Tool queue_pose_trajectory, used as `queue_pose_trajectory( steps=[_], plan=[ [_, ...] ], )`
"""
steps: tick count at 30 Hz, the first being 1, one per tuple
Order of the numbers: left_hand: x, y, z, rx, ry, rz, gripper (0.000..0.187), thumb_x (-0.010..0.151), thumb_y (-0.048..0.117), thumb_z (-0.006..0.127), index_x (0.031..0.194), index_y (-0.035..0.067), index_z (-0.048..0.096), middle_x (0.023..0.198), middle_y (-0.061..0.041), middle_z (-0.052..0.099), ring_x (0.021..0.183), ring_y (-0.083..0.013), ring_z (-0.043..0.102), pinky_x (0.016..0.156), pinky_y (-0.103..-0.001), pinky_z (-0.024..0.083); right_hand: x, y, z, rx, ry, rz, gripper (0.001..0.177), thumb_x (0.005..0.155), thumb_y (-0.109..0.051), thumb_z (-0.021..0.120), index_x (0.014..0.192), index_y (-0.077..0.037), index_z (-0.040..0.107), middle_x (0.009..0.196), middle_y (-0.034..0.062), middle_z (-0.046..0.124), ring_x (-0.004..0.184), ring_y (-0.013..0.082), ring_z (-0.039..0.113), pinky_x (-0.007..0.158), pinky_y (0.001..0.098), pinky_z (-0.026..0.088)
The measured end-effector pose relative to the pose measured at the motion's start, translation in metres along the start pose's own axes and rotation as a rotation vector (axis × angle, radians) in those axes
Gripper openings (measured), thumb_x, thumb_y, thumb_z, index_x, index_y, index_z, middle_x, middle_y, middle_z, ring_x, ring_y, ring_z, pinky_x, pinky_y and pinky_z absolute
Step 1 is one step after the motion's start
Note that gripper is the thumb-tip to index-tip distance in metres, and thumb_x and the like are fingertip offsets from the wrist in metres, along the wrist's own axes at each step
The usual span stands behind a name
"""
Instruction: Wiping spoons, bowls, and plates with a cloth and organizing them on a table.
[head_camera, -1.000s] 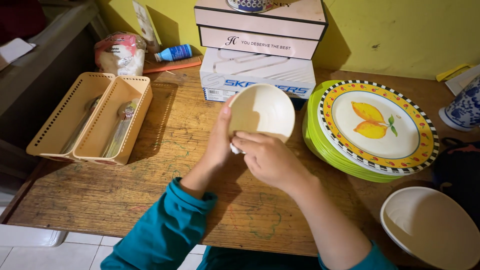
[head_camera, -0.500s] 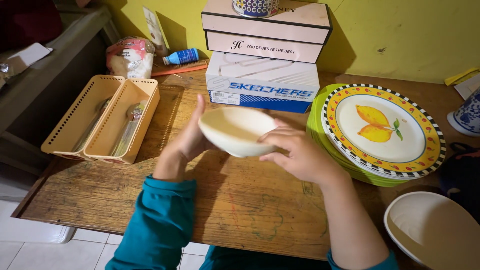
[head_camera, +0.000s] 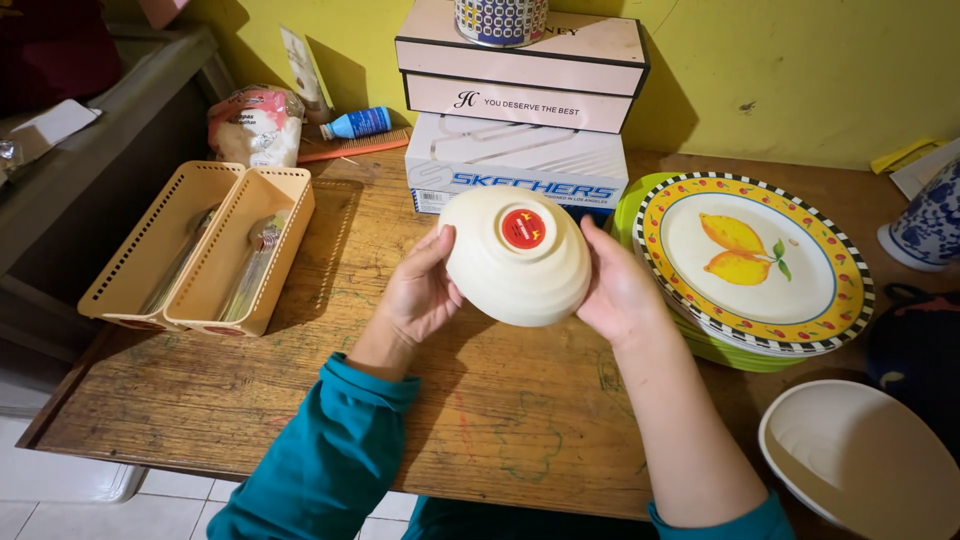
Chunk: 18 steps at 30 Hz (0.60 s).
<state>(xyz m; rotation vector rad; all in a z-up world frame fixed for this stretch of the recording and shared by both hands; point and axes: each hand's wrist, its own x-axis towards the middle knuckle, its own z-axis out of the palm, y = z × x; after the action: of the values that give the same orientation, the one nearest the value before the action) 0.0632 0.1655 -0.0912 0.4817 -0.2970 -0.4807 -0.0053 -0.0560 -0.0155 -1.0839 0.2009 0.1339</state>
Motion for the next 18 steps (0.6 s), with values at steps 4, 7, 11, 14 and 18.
queue_pose_trajectory(
  steps=[4, 7, 11, 14, 18],
  plan=[
    [0.003, 0.004, -0.006, 0.047, 0.003, 0.085, 0.053, 0.095, 0.028, 0.066, 0.139, 0.001, 0.053, 0.111, -0.028, 0.070, 0.088, -0.0361, 0.074, 0.070, -0.046, 0.066, -0.002, 0.003, -0.003, 0.103, 0.071, 0.006, 0.021, 0.106, -0.014, 0.037, 0.122, -0.006, 0.048, 0.112, 0.0087, 0.055, 0.114, 0.0250, 0.059, 0.102, 0.0383, 0.049],
    [-0.007, 0.016, 0.022, 0.061, 0.014, 0.074, 0.066, 0.092, 0.048, 0.067, 0.137, 0.002, 0.053, 0.113, -0.027, 0.068, 0.096, -0.0363, 0.073, 0.079, -0.050, 0.066, -0.002, 0.006, -0.002, 0.057, 0.061, -0.085, 0.022, 0.102, -0.002, 0.044, 0.122, -0.003, 0.052, 0.106, 0.0076, 0.059, 0.102, 0.0210, 0.063, 0.089, 0.0319, 0.056],
    [-0.016, 0.020, 0.045, 0.058, 0.169, 0.178, 0.062, 0.096, 0.050, 0.058, 0.132, 0.000, 0.054, 0.107, -0.021, 0.066, 0.093, -0.0347, 0.074, 0.075, -0.048, 0.067, -0.011, 0.008, 0.013, -0.100, 0.186, -0.530, 0.021, 0.104, -0.001, 0.046, 0.124, -0.002, 0.051, 0.107, 0.0056, 0.055, 0.105, 0.0171, 0.058, 0.096, 0.0292, 0.051],
    [-0.028, 0.023, 0.077, 0.163, 0.354, 0.225, 0.054, 0.101, 0.049, 0.049, 0.123, -0.001, 0.055, 0.096, -0.016, 0.065, 0.079, -0.0286, 0.074, 0.066, -0.042, 0.068, -0.022, 0.012, 0.028, -0.339, 0.325, -1.039, 0.014, 0.105, 0.001, 0.051, 0.119, -0.001, 0.050, 0.107, 0.0070, 0.052, 0.104, 0.0173, 0.056, 0.095, 0.0299, 0.049],
    [-0.024, 0.011, 0.073, 0.338, 0.474, 0.176, 0.048, 0.107, 0.047, 0.040, 0.113, 0.003, 0.057, 0.083, -0.014, 0.067, 0.068, -0.0240, 0.074, 0.056, -0.036, 0.067, -0.020, 0.031, 0.043, -0.829, 0.207, -1.426, 0.012, 0.100, 0.008, 0.055, 0.108, 0.002, 0.062, 0.101, 0.0140, 0.060, 0.094, 0.0271, 0.061, 0.086, 0.0362, 0.053]
  ],
)
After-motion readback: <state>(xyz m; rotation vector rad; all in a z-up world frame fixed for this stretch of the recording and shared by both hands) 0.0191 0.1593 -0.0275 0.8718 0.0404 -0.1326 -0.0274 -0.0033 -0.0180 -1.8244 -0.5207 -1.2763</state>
